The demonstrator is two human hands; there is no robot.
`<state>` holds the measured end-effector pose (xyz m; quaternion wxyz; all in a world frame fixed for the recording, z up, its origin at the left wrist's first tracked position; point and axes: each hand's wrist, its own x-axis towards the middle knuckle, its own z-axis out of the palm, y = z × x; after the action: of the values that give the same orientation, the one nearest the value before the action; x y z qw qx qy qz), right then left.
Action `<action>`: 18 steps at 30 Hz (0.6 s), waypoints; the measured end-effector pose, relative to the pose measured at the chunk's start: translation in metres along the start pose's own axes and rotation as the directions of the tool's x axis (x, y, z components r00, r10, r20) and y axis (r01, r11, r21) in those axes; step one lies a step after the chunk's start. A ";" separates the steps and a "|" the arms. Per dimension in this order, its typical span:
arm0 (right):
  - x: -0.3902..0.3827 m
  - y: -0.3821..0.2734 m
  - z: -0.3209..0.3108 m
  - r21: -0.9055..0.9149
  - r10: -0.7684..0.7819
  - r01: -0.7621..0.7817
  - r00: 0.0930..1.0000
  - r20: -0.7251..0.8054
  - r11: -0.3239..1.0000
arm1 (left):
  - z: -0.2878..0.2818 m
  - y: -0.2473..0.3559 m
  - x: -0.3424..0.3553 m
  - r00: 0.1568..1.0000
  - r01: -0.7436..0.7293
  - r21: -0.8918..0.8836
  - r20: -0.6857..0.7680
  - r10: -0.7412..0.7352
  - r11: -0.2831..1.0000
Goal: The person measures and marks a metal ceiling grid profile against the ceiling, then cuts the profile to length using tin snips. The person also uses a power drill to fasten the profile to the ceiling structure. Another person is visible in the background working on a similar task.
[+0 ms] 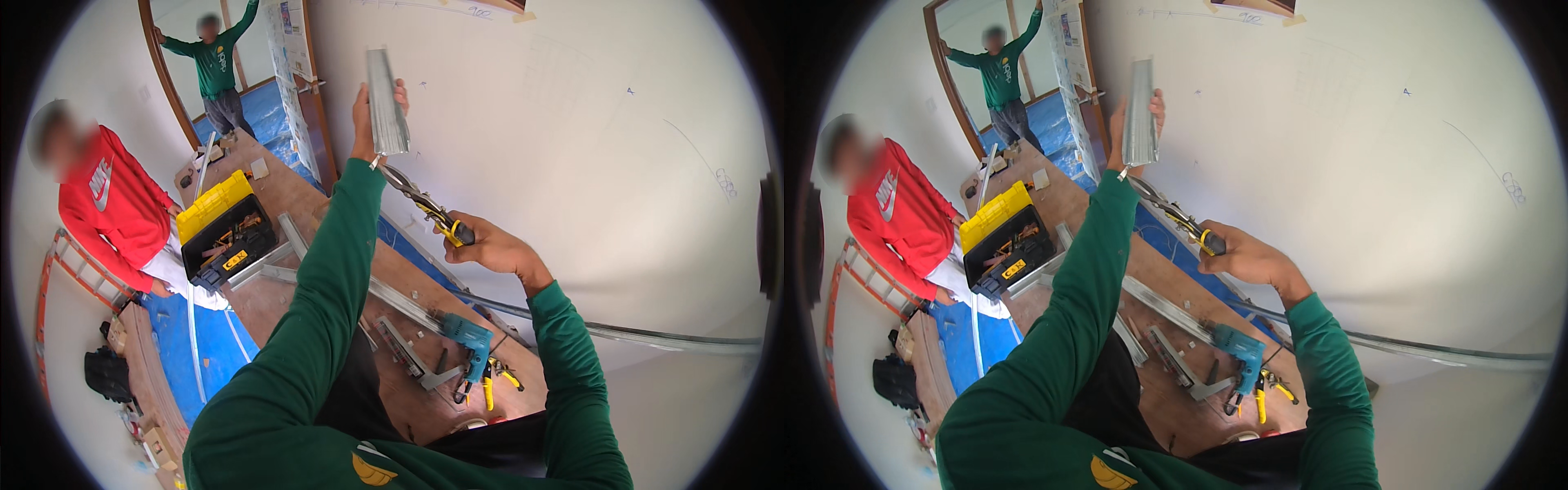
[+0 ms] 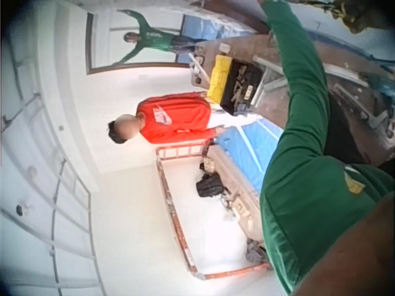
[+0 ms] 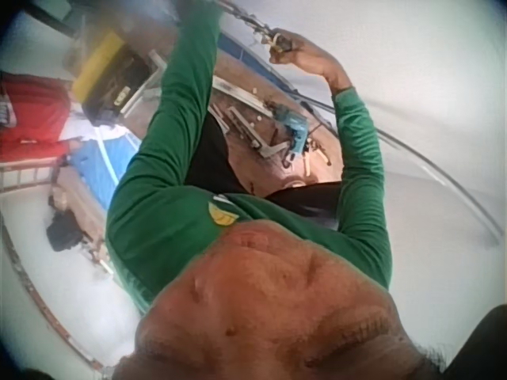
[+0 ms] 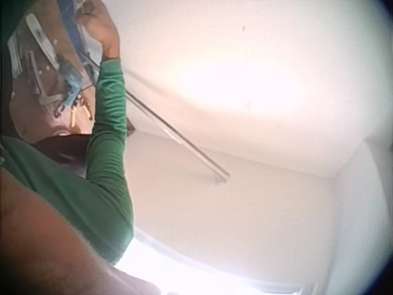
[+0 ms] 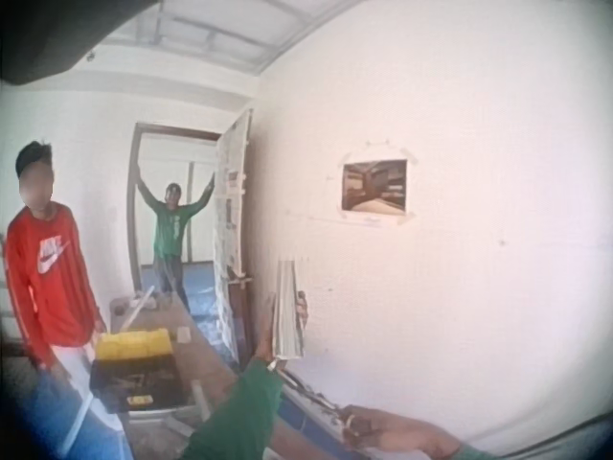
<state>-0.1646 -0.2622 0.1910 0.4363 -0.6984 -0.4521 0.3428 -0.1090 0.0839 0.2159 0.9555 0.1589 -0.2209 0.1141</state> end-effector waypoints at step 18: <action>0.030 -0.010 0.032 -0.007 -0.037 0.037 0.999 0.032 0.999 | -0.006 0.034 -0.013 0.979 -0.075 -0.321 0.157 0.131 0.944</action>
<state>-0.1851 -0.2227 0.1851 0.4327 -0.6859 -0.4731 0.3441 -0.1280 0.1159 0.2135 0.9380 0.0026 -0.3278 0.1131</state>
